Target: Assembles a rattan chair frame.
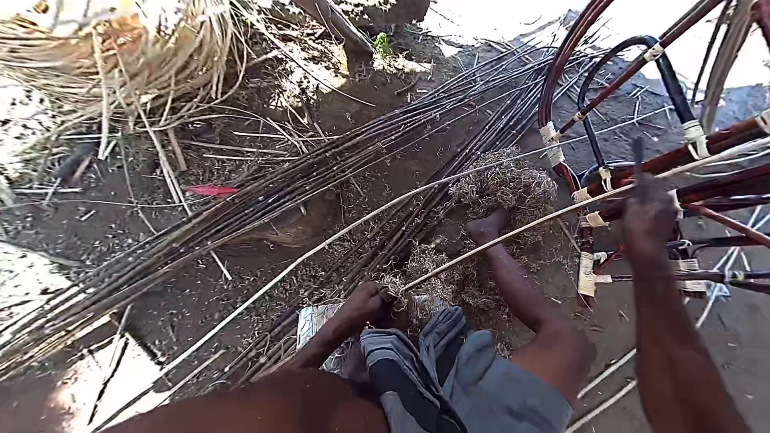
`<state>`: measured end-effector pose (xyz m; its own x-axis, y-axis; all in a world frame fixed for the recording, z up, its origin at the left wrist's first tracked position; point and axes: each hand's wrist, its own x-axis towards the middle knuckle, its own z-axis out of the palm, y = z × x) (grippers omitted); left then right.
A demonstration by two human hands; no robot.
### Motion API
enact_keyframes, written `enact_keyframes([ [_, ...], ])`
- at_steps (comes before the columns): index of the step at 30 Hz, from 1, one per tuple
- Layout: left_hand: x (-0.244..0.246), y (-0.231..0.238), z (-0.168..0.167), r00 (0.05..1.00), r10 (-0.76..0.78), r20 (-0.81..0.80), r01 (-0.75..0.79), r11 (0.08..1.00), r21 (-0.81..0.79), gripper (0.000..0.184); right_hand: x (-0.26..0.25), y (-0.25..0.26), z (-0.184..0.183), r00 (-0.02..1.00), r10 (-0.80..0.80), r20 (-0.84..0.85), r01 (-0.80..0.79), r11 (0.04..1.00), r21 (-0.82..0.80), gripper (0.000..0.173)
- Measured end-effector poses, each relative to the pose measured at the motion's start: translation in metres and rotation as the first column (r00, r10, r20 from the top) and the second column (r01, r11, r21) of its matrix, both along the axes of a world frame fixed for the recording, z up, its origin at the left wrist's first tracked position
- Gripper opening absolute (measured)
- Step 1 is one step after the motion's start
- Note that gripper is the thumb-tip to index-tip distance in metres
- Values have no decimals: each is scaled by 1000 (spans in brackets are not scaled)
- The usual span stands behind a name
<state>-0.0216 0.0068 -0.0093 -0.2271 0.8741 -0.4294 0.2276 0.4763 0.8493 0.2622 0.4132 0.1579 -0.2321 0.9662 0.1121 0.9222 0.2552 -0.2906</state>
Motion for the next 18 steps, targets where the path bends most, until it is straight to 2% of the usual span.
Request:
enact_keyframes([
  [2, 0, 3, 2, 1000, -14, 22, 16, 997, -73, 32, -55, -174, -86, 979, 197, 55, -193, 978, -75, 43],
  [3, 2, 2, 4, 999, 5, 50, 0, 995, -98, 31, -85, -252, -114, 968, 251, 23, -242, 953, -184, 46],
  [4, 3, 0, 9, 993, 50, 103, -38, 993, -115, 29, -109, -306, -128, 957, 289, -10, -279, 912, -302, 52],
  [5, 4, -3, 14, 978, 108, 176, -86, 988, -126, 27, -123, -336, -130, 946, 323, -39, -312, 867, -389, 55],
  [7, 4, -12, 13, 930, 171, 325, -144, 984, -107, 19, -122, -340, -123, 904, 412, -113, -414, 781, -469, 51],
  [8, 4, -16, 9, 916, 152, 371, -140, 988, -60, 12, -112, -328, -118, 874, 458, -162, -473, 727, -499, 47],
  [10, 3, -21, 0, 932, 72, 355, -100, 993, 62, 18, -98, -303, -113, 821, 494, -286, -565, 631, -531, 41],
  [11, 3, -27, -3, 952, 49, 302, -84, 991, 102, 25, -93, -298, -112, 800, 488, -348, -597, 596, -537, 40],
  [15, 10, -39, -23, 995, 82, -55, -73, 984, 165, 26, -91, -288, -102, 767, 468, -438, -641, 539, -546, 45],
  [17, 14, -46, -37, 986, 78, -148, -60, 990, 126, 29, -88, -270, -91, 778, 420, -467, -628, 499, -598, 47],
  [18, 14, -46, -34, 985, 71, -154, -56, 993, 101, 29, -82, -253, -81, 797, 370, -478, -604, 514, -609, 45],
])
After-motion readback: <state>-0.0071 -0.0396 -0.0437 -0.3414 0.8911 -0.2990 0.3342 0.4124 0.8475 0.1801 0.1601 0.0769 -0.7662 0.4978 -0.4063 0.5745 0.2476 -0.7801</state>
